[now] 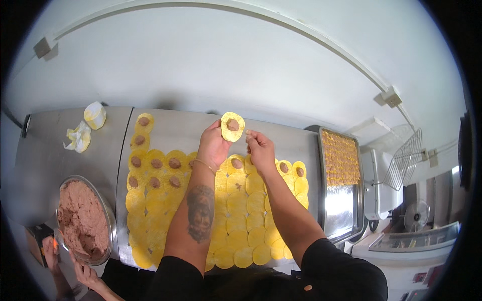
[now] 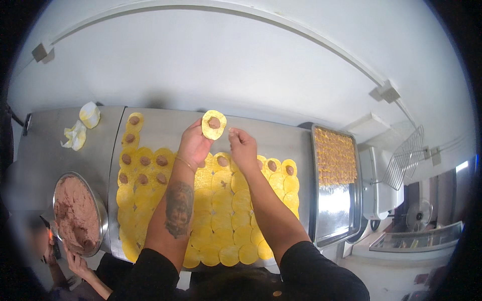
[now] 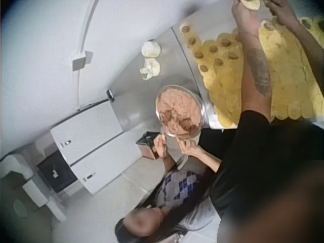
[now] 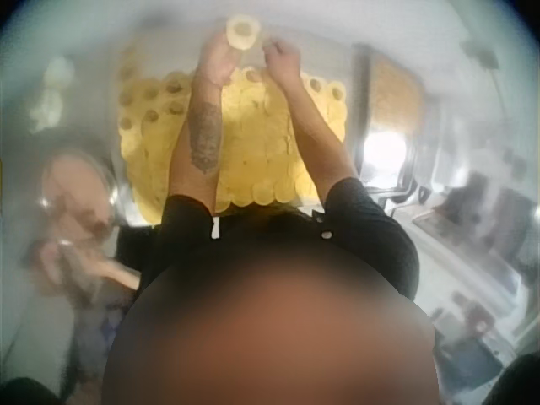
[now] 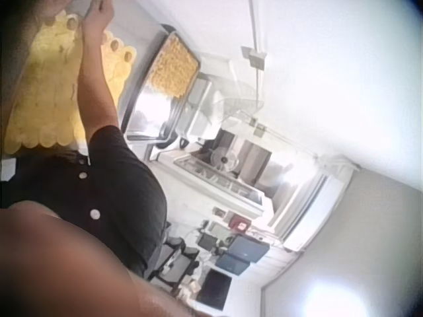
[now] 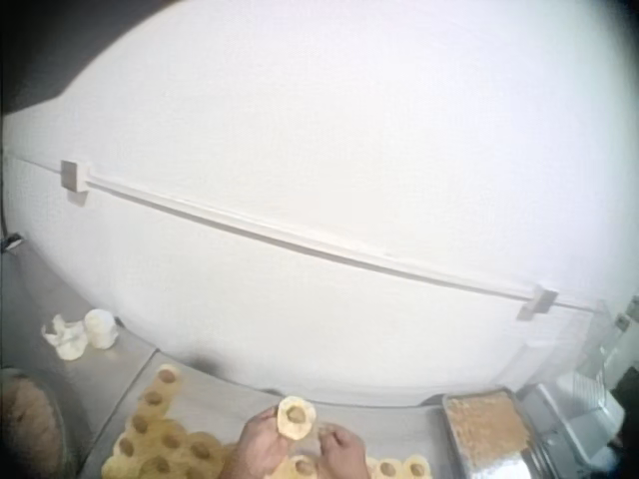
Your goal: The person folds small yellow pasta sheets filled with brown filling into tortellini and places them on a metal tray. A coworker adds filling to the pasta sheets while the person folds and arranges the finished pieces.
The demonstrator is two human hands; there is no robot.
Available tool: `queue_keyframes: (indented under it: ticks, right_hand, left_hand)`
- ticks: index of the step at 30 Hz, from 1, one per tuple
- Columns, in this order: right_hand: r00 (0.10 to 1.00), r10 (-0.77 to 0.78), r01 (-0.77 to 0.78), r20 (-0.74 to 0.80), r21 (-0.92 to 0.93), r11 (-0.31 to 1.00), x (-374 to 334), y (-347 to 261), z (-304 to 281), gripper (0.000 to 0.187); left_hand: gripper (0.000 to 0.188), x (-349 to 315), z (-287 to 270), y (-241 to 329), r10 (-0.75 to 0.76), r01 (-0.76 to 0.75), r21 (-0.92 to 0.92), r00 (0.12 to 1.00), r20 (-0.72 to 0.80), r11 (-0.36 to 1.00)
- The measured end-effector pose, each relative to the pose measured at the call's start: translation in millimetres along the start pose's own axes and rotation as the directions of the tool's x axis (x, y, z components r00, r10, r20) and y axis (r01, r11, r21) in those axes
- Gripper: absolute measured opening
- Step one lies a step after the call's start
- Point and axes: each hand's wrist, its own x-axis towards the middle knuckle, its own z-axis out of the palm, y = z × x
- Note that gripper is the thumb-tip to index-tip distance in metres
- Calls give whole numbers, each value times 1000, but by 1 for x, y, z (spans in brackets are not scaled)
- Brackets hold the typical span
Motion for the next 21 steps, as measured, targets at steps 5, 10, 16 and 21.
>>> queue_keyframes:
  ticks: [5,10,16,21]
  right_hand:
    - [993,-5,-59,120,524,849,-27,1,-8,29]
    - [994,-55,-16,94,629,777,-75,-14,-23,36]
    - [964,-234,122,126,571,812,-143,-42,-71,40]
    - [917,-356,120,181,726,677,-198,-63,-120,35]
  left_hand:
    - [24,-51,60,-23,116,-97,150,985,-128,984]
    - [24,-100,86,-41,231,-194,238,963,-137,952]
    - [30,-182,123,-67,346,-333,291,938,7,897]
    - [25,-251,159,-103,465,-445,392,884,50,805]
